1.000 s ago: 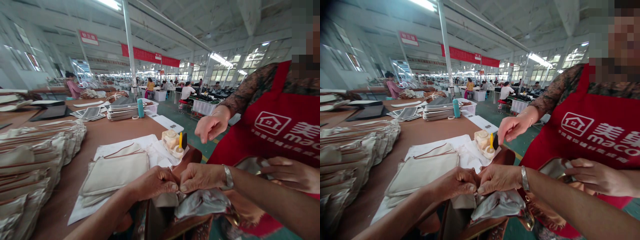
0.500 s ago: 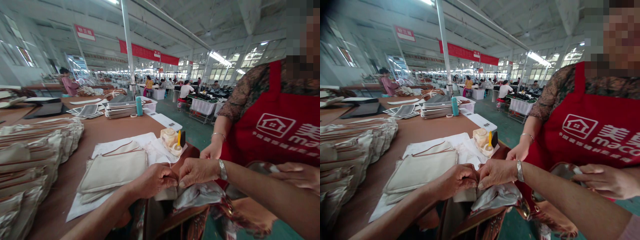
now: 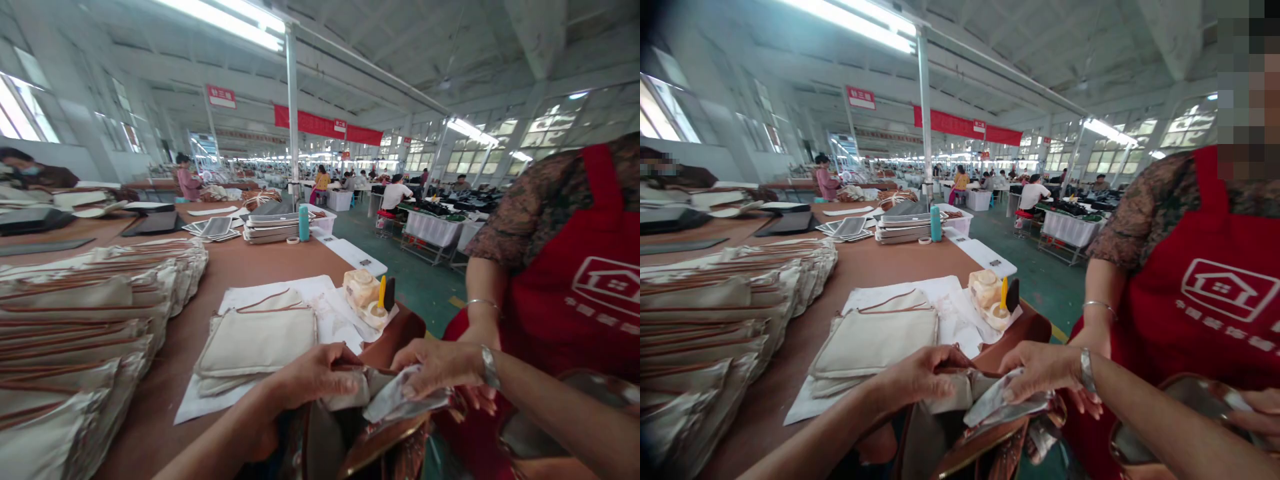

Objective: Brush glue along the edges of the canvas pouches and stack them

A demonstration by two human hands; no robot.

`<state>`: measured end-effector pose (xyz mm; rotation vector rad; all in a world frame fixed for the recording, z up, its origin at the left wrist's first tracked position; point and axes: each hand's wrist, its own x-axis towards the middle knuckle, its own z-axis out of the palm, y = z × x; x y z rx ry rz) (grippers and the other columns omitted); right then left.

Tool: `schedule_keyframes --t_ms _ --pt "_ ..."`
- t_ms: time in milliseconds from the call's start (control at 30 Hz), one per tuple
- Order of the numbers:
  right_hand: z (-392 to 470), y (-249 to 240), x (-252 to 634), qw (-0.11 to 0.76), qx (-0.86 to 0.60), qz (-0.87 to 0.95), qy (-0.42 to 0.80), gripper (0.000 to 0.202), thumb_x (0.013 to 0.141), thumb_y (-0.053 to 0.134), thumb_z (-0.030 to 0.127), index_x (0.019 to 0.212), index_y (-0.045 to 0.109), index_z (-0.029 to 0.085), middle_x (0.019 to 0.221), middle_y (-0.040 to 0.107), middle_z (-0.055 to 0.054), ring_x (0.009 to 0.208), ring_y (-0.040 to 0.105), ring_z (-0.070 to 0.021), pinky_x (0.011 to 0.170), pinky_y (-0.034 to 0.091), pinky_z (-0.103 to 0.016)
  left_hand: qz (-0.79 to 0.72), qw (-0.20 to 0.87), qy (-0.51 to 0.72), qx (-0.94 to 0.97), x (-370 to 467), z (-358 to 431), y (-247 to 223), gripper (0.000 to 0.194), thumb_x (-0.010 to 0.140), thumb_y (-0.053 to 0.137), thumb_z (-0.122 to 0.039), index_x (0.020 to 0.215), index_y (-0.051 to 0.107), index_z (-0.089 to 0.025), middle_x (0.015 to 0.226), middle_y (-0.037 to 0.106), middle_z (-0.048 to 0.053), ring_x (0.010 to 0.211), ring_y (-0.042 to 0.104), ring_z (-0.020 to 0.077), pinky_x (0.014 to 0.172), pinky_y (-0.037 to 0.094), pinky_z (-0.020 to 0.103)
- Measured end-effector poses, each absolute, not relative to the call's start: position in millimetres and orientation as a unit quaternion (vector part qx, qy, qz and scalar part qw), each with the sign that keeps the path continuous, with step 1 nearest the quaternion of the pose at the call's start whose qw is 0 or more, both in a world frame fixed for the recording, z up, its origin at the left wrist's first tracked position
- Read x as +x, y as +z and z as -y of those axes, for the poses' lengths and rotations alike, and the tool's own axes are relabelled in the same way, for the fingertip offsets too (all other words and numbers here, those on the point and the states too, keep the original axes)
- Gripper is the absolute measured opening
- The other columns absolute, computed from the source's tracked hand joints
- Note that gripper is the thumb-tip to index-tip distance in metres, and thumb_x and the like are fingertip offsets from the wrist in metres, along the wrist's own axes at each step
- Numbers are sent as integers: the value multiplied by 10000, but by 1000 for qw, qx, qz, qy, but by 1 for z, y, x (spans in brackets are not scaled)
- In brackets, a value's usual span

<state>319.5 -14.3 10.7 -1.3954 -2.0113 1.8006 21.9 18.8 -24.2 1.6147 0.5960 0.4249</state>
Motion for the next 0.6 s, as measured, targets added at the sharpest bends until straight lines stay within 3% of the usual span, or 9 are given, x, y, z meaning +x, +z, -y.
schedule_keyframes --t_ms 133,233,300,433,533,600 --pt "22 -11 301 94 -526 631 563 376 571 743 189 943 729 131 756 641 -25 628 520 -142 489 343 -172 -250 676 203 663 9 -6 -42 667 544 912 -480 1098 716 -164 1155 678 89 1016 613 253 832 469 290" --pt "27 -1 274 137 -552 627 532 252 597 644 176 841 699 141 704 612 -16 601 502 -136 475 325 -176 -226 757 273 550 -4 6 -39 723 513 929 -501 1096 706 -139 1155 669 126 1011 627 261 850 463 307" --pt "22 26 260 171 -531 634 535 213 635 632 205 832 688 145 732 627 -24 610 516 -139 495 353 -186 -236 756 356 496 -20 9 -30 764 597 869 -584 1191 660 -151 1116 666 130 937 633 224 819 464 301" --pt "-17 102 243 287 -471 604 575 227 692 739 266 862 694 123 738 668 -75 544 549 -158 459 363 -209 -388 567 574 445 -63 -10 -23 701 802 611 -717 1244 578 -174 931 642 61 694 534 127 657 433 252" --pt "-72 140 222 411 -442 571 556 205 665 801 209 809 688 117 690 652 -72 519 558 -165 427 380 -218 -525 417 590 451 -93 -35 -47 607 831 512 -753 968 610 -170 714 575 -2 605 480 134 599 399 258" --pt "-120 148 200 457 -424 561 544 168 669 793 150 792 687 106 702 655 -81 544 579 -180 439 424 -237 -584 358 550 477 -106 -48 -77 589 834 469 -773 748 549 -195 596 486 -28 571 457 145 586 382 271"
